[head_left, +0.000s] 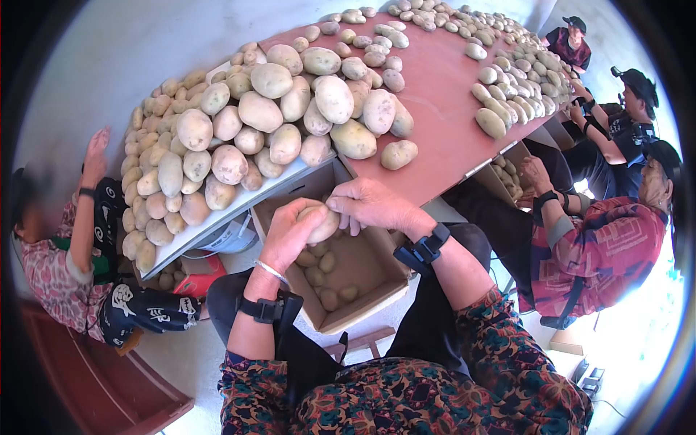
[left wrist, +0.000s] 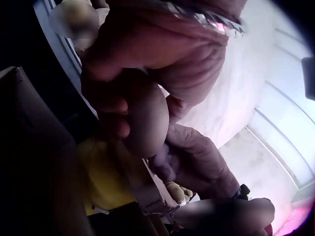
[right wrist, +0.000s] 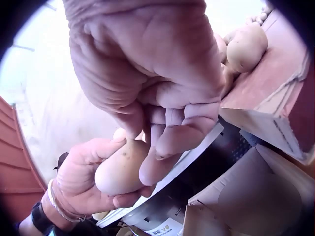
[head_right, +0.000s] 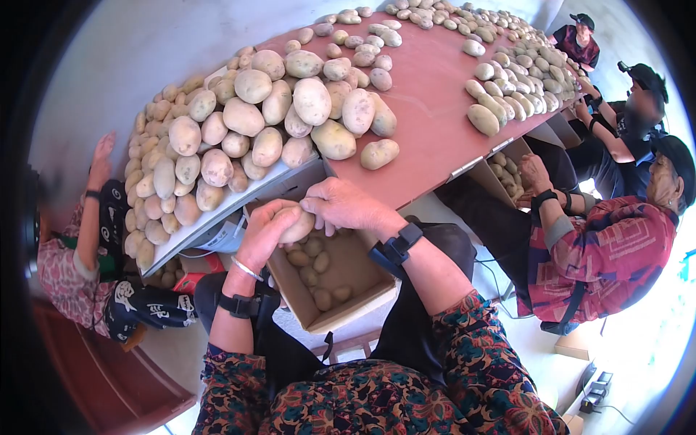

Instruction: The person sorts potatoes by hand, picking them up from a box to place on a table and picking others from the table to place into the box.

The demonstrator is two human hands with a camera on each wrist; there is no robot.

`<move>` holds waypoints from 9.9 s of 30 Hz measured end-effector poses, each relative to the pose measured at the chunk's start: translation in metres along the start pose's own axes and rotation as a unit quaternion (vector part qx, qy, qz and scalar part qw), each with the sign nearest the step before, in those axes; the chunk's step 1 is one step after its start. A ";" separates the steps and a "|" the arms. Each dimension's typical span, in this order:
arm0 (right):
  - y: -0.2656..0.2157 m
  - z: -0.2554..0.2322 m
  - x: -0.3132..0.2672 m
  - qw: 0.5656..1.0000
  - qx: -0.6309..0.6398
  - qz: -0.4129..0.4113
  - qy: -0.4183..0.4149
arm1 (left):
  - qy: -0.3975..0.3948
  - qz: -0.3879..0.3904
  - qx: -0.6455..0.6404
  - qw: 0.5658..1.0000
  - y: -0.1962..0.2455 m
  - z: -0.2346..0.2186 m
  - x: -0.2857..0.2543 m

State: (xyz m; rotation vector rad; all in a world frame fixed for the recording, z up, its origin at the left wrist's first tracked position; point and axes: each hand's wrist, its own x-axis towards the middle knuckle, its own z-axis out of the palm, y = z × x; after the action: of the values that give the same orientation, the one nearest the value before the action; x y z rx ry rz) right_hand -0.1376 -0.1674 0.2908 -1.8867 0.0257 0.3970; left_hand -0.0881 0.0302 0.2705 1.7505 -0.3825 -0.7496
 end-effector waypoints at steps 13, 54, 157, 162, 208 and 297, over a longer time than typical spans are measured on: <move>0.001 -0.012 0.013 0.937 0.205 -0.096 0.266 | -0.001 0.077 0.398 0.914 -0.025 0.008 0.007; -0.042 -0.006 0.033 0.945 0.281 -0.141 0.092 | 0.101 0.189 -0.300 0.929 0.020 -0.019 0.013; -0.004 -0.096 0.052 0.894 0.175 -0.180 0.370 | -0.030 0.098 0.182 0.978 -0.019 0.037 0.021; -0.008 -0.073 0.035 0.910 0.305 -0.231 0.163 | -0.089 0.042 -0.236 0.967 -0.001 0.026 0.025; -0.009 -0.061 0.014 0.963 0.149 -0.222 0.030 | 0.120 0.264 -0.264 0.920 0.016 0.025 0.029; -0.040 -0.079 -0.015 0.900 0.350 -0.169 0.199 | 0.066 0.090 -0.014 0.994 -0.043 0.020 0.020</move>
State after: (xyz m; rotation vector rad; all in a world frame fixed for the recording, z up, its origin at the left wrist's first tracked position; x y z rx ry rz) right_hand -0.1233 -0.2289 0.3547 -1.1901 0.0987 -0.2303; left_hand -0.0909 0.0170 0.2209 1.7038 -0.4319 -0.5051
